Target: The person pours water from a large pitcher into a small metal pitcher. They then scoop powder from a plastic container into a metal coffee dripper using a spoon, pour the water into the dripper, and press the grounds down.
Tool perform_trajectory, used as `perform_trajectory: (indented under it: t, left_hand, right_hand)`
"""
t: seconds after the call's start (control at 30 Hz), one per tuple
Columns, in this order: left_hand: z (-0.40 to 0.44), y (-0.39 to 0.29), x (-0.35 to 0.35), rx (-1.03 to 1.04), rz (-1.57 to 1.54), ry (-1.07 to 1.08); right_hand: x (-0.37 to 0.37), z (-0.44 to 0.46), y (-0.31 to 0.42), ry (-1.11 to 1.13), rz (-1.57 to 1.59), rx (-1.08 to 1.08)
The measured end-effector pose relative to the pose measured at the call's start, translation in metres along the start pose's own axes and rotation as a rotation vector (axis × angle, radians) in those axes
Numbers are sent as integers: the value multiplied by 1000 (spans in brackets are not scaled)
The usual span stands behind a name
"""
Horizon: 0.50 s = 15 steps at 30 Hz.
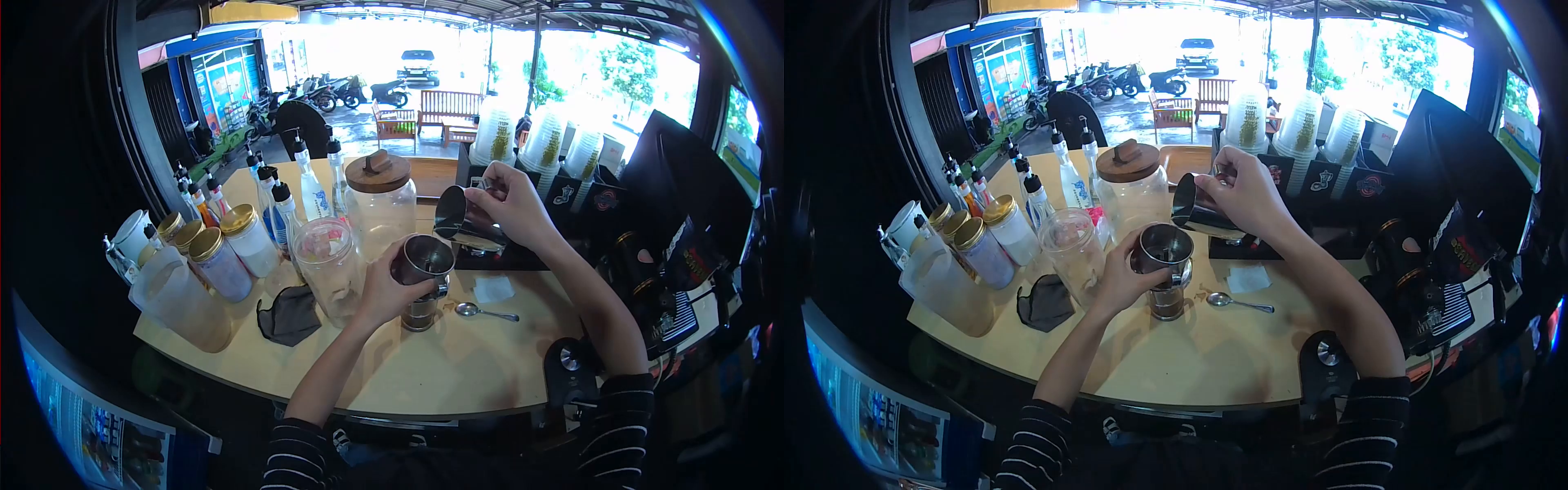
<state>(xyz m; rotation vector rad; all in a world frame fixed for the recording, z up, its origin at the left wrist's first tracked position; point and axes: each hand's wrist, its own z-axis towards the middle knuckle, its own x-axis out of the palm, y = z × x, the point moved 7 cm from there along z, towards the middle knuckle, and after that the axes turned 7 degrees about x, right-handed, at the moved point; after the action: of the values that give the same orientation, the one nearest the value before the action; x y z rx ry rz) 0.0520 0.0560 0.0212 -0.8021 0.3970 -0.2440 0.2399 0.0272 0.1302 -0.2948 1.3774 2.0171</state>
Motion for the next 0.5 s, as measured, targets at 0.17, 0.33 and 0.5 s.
perform_trajectory:
  t: [0.17, 0.33, 0.5]
  left_hand:
    - [-1, -4, -2, 13, 56, -8]
    - [-1, -9, -4, 33, 93, -23]
    - [-3, -9, -1, 28, 57, -43]
  right_hand:
    - [-5, -4, 3, -18, -34, 5]
    - [-7, -8, 7, -16, 34, 5]
    - [-7, -8, 12, -19, -45, -3]
